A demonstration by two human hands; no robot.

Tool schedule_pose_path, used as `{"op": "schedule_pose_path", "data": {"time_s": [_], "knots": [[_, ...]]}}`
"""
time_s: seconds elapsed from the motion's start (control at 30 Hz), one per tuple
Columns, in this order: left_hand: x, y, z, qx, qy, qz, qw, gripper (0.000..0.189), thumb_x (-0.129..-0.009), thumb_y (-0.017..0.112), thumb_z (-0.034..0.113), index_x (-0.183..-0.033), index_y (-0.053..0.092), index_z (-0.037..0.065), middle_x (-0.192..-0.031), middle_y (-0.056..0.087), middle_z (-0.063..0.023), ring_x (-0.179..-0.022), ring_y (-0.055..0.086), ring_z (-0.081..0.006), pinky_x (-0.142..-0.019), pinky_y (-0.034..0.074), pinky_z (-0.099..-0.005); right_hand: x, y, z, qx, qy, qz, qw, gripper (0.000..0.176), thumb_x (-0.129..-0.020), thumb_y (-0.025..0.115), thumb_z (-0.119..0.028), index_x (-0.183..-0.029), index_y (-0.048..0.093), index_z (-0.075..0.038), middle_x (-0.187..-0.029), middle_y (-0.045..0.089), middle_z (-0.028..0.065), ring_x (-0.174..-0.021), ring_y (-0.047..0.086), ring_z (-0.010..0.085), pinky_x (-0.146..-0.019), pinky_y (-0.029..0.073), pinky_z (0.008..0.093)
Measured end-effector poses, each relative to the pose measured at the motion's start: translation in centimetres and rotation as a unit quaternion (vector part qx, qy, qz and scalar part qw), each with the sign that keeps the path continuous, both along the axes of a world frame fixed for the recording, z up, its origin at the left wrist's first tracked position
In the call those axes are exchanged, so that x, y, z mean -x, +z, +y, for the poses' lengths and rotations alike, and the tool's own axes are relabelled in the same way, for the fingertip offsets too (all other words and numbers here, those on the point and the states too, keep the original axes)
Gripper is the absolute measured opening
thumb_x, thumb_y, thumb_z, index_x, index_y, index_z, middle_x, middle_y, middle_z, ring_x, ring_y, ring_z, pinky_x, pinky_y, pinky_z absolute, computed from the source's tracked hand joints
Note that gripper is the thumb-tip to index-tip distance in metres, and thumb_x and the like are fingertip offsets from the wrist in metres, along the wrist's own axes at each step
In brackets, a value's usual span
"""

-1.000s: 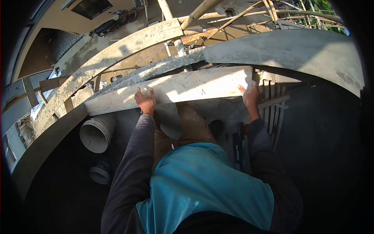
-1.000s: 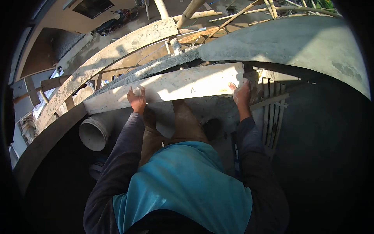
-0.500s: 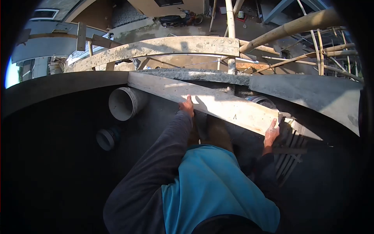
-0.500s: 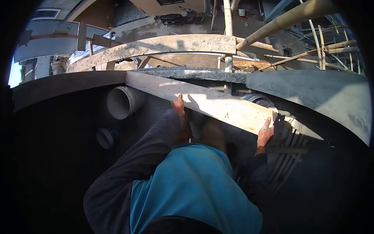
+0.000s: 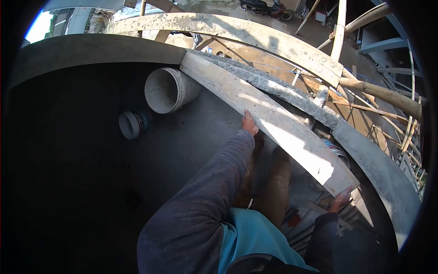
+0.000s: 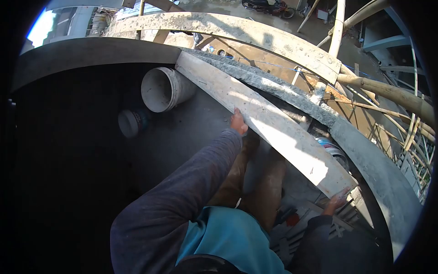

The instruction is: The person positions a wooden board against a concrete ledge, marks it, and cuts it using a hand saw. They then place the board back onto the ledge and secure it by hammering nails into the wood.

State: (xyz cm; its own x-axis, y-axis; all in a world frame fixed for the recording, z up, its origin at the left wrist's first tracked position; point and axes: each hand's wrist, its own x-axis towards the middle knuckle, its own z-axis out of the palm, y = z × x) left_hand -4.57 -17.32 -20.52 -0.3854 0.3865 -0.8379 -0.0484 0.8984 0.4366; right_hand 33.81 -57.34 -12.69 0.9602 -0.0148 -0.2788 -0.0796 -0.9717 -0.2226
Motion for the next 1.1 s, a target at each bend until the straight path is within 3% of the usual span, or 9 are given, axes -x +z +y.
{"op": "schedule_pose_path", "data": {"time_s": [0.17, 0.37, 0.57, 0.7, 0.73, 0.83, 0.87, 1.03, 1.1], "knots": [[-3.1, -1.8, -0.4, -0.018, 0.185, -0.078, 0.98, 0.069, -0.094, 0.038, 0.054, -0.131, 0.041, -0.005, -0.13, 0.049, -0.02, -0.113, 0.053, -0.0329, -0.095, 0.044, -0.0439, -5.1, -7.6, 0.0, 0.058, -0.058, 0.045, 0.996, 0.086, -0.089, 0.025, -0.07, -0.111, 0.06, 0.005, -0.104, 0.063, 0.0243, -0.101, 0.057, 0.0401, -0.087, 0.042, 0.0452], [-3.2, -9.1, -0.7, -0.054, 0.234, -0.161, 0.957, 0.066, -0.096, 0.038, 0.052, -0.138, 0.033, 0.001, -0.14, 0.039, -0.0169, -0.123, 0.045, -0.0335, -0.104, 0.035, -0.0505, -4.8, -17.1, -1.3, -0.337, -0.117, 0.02, 0.934, 0.064, -0.095, 0.041, -0.053, -0.121, 0.054, 0.004, -0.114, 0.06, 0.018, -0.101, 0.056, 0.0258, -0.092, 0.04, 0.0321], [0.5, -13.9, -1.5, -0.056, 0.185, -0.124, 0.973, 0.065, -0.094, 0.039, 0.055, -0.135, 0.039, 0.005, -0.133, 0.046, -0.0156, -0.12, 0.047, -0.0342, -0.097, 0.041, -0.0523, -3.7, -19.9, -0.5, -0.19, -0.089, 0.002, 0.978, 0.062, -0.094, 0.043, -0.053, -0.113, 0.056, 0.003, -0.105, 0.061, 0.0176, -0.095, 0.056, 0.0257, -0.09, 0.041, 0.0337], [8.4, -10.8, 1.3, -0.008, -0.111, 0.361, 0.926, 0.073, -0.086, 0.057, 0.053, -0.132, 0.036, 0.001, -0.13, 0.042, -0.0248, -0.116, 0.047, -0.0386, -0.095, 0.04, -0.0478, -3.3, -17.9, 1.1, -0.091, -0.041, 0.028, 0.995, 0.072, -0.089, 0.044, -0.062, -0.11, 0.056, 0.006, -0.106, 0.06, 0.0214, -0.095, 0.056, 0.0311, -0.088, 0.041, 0.0399], [12.5, -11.2, 2.7, -0.058, -0.062, 0.383, 0.92, 0.072, -0.085, 0.06, 0.048, -0.133, 0.036, 0.001, -0.131, 0.04, -0.0258, -0.121, 0.042, -0.0398, -0.098, 0.038, -0.046, -3.5, -18.1, 0.8, -0.095, -0.037, 0.027, 0.994, 0.074, -0.089, 0.044, -0.062, -0.111, 0.056, 0.007, -0.108, 0.06, 0.0228, -0.097, 0.056, 0.0323, -0.089, 0.041, 0.0402], [24.0, -8.1, 7.3, 0.027, 0.057, 0.304, 0.95, 0.085, -0.086, 0.048, 0.061, -0.139, 0.027, -0.001, -0.136, 0.036, -0.026, -0.122, 0.044, -0.0376, -0.096, 0.042, -0.0414, -2.9, -17.8, 1.2, -0.14, 0.015, -0.011, 0.99, 0.071, -0.091, 0.045, -0.058, -0.122, 0.052, 0.006, -0.116, 0.057, 0.0234, -0.104, 0.055, 0.0318, -0.092, 0.04, 0.0389], [25.7, -6.0, 8.6, -0.02, 0.262, 0.185, 0.947, 0.088, -0.086, 0.043, 0.066, -0.143, 0.023, 0.002, -0.138, 0.034, -0.0261, -0.123, 0.043, -0.0374, -0.095, 0.043, -0.0419, -3.0, -17.8, 0.9, -0.139, 0.014, -0.014, 0.99, 0.071, -0.091, 0.045, -0.058, -0.122, 0.052, 0.006, -0.116, 0.057, 0.0234, -0.104, 0.055, 0.0318, -0.092, 0.04, 0.0389], [34.5, -6.3, 14.2, -0.154, 0.408, -0.042, 0.899, 0.084, -0.087, 0.041, 0.065, -0.144, 0.022, 0.005, -0.145, 0.026, -0.0204, -0.125, 0.039, -0.0395, -0.096, 0.041, -0.055, -2.8, -16.5, 1.0, -0.15, -0.05, 0.03, 0.987, 0.069, -0.093, 0.045, -0.054, -0.129, 0.046, 0.005, -0.119, 0.057, 0.0203, -0.105, 0.055, 0.0305, -0.093, 0.04, 0.0376], [39.1, -9.8, 15.4, -0.206, 0.349, -0.051, 0.913, 0.068, -0.093, 0.038, 0.051, -0.141, 0.027, 0.004, -0.143, 0.031, -0.0191, -0.127, 0.035, -0.04, -0.097, 0.041, -0.0555, -3.4, -16.9, 0.4, 0.065, 0.066, -0.071, 0.993, 0.061, -0.095, 0.041, -0.048, -0.134, 0.044, -0.001, -0.124, 0.054, 0.0237, -0.109, 0.055, 0.0356, -0.094, 0.041, 0.0385]]}}
